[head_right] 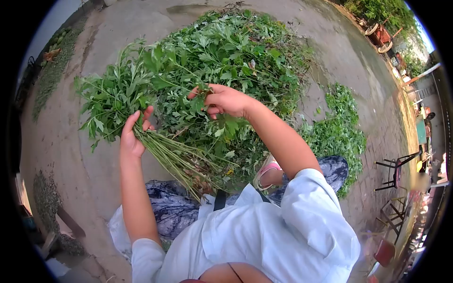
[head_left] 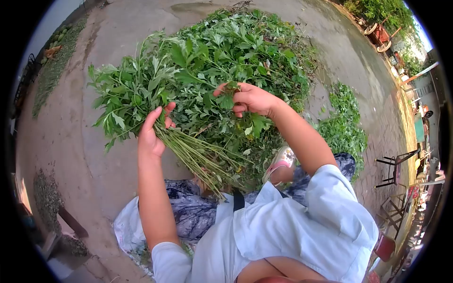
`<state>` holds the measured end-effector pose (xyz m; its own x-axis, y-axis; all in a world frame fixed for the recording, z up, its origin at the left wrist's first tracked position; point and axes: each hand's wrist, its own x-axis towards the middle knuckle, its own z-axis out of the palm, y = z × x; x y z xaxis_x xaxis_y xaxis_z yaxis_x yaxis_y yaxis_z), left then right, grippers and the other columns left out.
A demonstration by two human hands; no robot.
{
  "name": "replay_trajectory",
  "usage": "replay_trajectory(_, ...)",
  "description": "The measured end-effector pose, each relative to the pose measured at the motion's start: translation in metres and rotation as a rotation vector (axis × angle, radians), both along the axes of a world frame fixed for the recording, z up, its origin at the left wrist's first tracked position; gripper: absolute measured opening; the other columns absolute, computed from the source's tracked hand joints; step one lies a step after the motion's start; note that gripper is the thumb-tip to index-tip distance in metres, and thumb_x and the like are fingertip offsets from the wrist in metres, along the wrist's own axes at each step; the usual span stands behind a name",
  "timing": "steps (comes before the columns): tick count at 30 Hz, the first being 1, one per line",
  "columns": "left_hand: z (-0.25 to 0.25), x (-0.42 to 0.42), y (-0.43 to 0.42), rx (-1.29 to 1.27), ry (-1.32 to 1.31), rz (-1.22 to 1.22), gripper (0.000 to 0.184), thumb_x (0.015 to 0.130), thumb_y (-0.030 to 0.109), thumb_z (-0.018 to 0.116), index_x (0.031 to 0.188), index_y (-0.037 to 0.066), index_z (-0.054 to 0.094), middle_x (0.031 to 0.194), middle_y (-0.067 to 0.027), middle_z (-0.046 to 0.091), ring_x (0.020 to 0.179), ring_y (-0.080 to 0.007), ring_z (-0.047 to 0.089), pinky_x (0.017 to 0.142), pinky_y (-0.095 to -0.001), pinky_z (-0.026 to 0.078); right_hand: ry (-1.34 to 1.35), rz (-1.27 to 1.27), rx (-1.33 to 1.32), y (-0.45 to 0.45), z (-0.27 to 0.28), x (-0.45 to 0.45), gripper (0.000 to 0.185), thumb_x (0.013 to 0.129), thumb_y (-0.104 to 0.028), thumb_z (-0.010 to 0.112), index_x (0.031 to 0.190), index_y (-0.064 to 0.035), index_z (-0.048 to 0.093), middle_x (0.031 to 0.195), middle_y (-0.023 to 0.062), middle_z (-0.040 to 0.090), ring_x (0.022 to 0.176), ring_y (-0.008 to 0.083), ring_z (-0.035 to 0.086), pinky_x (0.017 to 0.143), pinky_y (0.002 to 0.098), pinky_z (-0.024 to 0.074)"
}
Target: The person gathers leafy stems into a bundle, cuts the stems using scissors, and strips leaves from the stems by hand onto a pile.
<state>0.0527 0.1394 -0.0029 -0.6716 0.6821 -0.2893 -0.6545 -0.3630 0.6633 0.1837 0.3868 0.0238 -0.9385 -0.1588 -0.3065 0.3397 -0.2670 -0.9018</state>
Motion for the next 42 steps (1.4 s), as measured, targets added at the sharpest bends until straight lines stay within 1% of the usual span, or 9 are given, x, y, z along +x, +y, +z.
replay_trajectory(6,0.023,0.022,0.021,0.078,0.095,-0.16,0.034,0.082,0.018,0.048,0.113,0.002,0.045,0.112,-0.0143,0.053,0.065,-0.0115,0.048,0.06,-0.0276,0.043,-0.158,0.12,0.286,-0.032,0.034,-0.025,0.029,0.086,-0.025,0.044,0.107,-0.007,0.053,0.07,-0.0025,0.043,0.057,0.0062,0.037,0.049,0.0227,0.0337)
replay_trajectory(8,0.022,0.026,0.022,0.084,0.134,-0.173,0.035,0.083,0.022,0.046,0.11,-0.002,0.048,0.079,-0.01,0.057,0.07,-0.0164,0.053,0.066,-0.0272,0.045,-0.17,0.179,0.415,-0.042,0.027,-0.034,0.028,0.087,-0.026,0.044,0.105,-0.0067,0.054,0.071,-0.0018,0.045,0.06,0.0084,0.041,0.049,0.0253,0.0359)
replay_trajectory(14,0.017,0.033,0.028,0.184,0.156,-0.216,0.026,0.082,0.019,0.049,0.098,-0.001,0.053,0.078,-0.0098,0.056,0.064,-0.0181,0.054,0.061,-0.0292,0.046,0.44,0.435,1.11,-0.069,0.019,-0.031,0.022,0.081,-0.017,0.045,0.095,-0.0021,0.053,0.091,0.0115,0.057,0.084,0.0269,0.056,0.07,0.0352,0.0449)
replay_trajectory(20,0.027,0.035,0.021,0.039,-0.01,0.045,0.021,0.081,0.018,0.047,0.096,0.005,0.044,0.069,-0.0024,0.041,0.049,-0.0111,0.037,0.052,-0.028,0.034,0.732,0.061,1.723,0.001,-0.053,0.003,0.009,0.075,-0.012,0.049,0.077,-0.0033,0.046,0.071,0.0115,0.056,0.077,0.0298,0.056,0.068,0.0382,0.0458)
replay_trajectory(28,0.028,0.023,0.009,0.122,-0.122,0.02,0.013,0.083,0.018,0.045,0.091,0.008,0.041,0.068,-0.0014,0.037,0.05,-0.0098,0.037,0.051,-0.0267,0.032,-0.573,0.534,2.036,0.122,-0.074,0.092,0.02,0.074,-0.017,0.059,0.091,-0.0087,0.063,0.093,0.0055,0.064,0.083,0.0232,0.063,0.063,0.0361,0.0492)
replay_trajectory(32,0.026,0.003,-0.008,0.278,-0.132,-0.037,0.014,0.084,0.021,0.043,0.081,0.008,0.039,0.069,-0.0013,0.036,0.049,-0.0097,0.038,0.051,-0.0265,0.031,-1.653,0.327,1.855,0.194,-0.058,0.188,0.039,0.077,-0.029,0.057,0.112,-0.0134,0.057,0.122,0.0085,0.05,0.105,0.0301,0.051,0.082,0.0577,0.038)
replay_trajectory(35,0.025,0.006,-0.003,0.314,-0.114,-0.139,0.018,0.085,0.023,0.043,0.077,0.007,0.038,0.068,-0.001,0.036,0.049,-0.0094,0.038,0.051,-0.0259,0.031,-1.289,0.436,2.101,0.175,-0.024,0.204,0.042,0.079,-0.031,0.053,0.117,-0.0141,0.052,0.126,0.0102,0.045,0.112,0.029,0.045,0.092,0.0572,0.0274)
replay_trajectory(38,0.027,0.015,0.01,0.322,-0.15,-0.188,0.019,0.083,0.02,0.045,0.093,0.004,0.041,0.065,-0.0011,0.039,0.048,-0.0098,0.038,0.05,-0.0264,0.033,-0.192,-0.156,1.557,0.128,-0.02,0.137,0.036,0.081,-0.027,0.053,0.111,-0.0079,0.053,0.117,0.0131,0.05,0.105,0.0279,0.05,0.086,0.0431,0.0405)
replay_trajectory(42,0.034,0.024,0.021,0.325,-0.074,-0.305,0.017,0.086,0.022,0.041,0.088,0.005,0.039,0.068,-0.0004,0.037,0.048,-0.0086,0.038,0.051,-0.0263,0.033,0.489,-0.1,0.943,-0.014,0.008,0.04,0.046,0.085,-0.028,0.052,0.124,-0.0054,0.042,0.117,0.0138,0.051,0.11,0.0245,0.047,0.094,0.0367,0.0347)
